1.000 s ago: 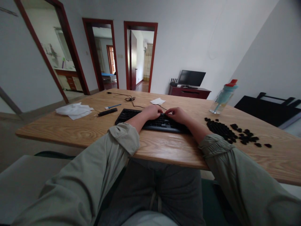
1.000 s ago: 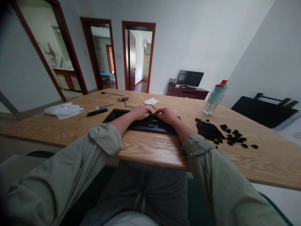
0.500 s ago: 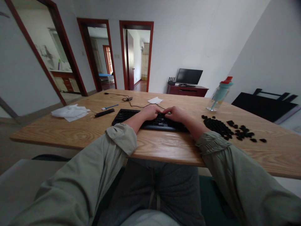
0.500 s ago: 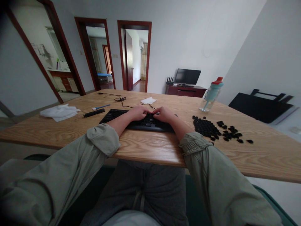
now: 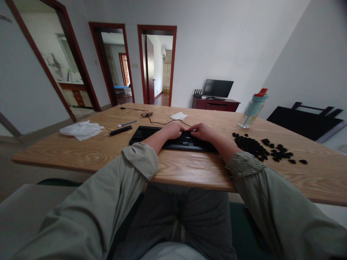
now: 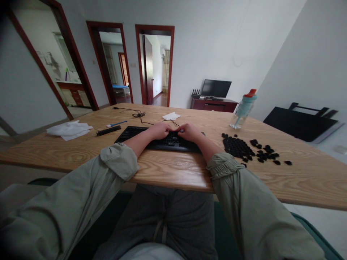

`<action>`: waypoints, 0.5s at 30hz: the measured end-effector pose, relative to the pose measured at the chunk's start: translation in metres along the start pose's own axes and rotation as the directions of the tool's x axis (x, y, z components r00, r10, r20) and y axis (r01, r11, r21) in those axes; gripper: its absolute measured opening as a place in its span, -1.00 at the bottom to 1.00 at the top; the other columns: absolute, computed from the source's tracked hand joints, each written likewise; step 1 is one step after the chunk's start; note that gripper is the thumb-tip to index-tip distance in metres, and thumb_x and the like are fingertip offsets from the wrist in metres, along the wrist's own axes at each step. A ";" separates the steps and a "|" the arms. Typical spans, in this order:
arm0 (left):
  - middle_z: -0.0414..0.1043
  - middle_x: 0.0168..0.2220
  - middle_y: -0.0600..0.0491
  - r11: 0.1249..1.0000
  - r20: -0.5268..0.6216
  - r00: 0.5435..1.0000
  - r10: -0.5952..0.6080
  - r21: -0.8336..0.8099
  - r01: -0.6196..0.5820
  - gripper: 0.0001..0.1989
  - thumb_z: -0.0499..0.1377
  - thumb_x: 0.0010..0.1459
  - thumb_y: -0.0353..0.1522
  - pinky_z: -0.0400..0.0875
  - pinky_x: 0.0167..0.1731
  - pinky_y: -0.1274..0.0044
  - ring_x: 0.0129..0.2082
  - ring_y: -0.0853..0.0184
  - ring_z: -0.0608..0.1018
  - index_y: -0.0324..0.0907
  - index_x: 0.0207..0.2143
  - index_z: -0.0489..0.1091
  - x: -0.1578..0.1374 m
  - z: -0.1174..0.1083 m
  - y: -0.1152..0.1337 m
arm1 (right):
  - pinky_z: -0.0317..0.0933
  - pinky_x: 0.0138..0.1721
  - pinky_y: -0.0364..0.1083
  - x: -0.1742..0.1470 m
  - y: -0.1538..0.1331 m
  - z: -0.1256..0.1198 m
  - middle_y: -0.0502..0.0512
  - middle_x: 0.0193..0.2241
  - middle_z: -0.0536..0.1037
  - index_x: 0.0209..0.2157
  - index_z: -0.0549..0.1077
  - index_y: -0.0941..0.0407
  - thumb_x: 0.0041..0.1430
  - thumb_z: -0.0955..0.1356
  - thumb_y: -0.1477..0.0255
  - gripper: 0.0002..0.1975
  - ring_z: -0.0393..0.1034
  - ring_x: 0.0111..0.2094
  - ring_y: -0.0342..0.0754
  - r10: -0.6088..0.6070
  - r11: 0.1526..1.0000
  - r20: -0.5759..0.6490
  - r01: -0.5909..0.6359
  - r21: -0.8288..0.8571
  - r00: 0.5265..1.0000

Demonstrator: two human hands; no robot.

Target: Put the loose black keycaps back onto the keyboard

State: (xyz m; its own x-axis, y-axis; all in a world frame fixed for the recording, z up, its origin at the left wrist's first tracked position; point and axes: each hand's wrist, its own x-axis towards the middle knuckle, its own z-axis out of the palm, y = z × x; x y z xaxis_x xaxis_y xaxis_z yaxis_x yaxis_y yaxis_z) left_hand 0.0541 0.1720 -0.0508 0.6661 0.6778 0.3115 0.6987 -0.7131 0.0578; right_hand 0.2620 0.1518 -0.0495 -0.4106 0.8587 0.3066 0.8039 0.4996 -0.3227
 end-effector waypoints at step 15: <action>0.58 -0.01 0.12 0.996 0.014 0.996 -0.084 -0.032 0.084 -0.55 0.06 0.15 -0.48 0.41 -0.04 0.56 -0.04 0.30 0.57 0.03 0.01 0.54 -0.007 -0.011 0.002 | 0.16 -0.46 -0.19 0.014 0.009 0.002 0.08 -0.40 0.64 -0.16 0.65 0.12 0.16 0.36 0.41 -0.73 0.33 -0.51 -0.16 -0.017 0.999 0.016 0.017 0.042 1.000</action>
State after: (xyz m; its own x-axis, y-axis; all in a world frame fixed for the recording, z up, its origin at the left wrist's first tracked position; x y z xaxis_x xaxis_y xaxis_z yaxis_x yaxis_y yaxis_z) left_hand 0.0477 0.1638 -0.0426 0.6086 0.7378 0.2920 0.7437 -0.6587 0.1141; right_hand 0.2624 0.1681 -0.0495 -0.4312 0.8517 0.2976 0.7782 0.5180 -0.3551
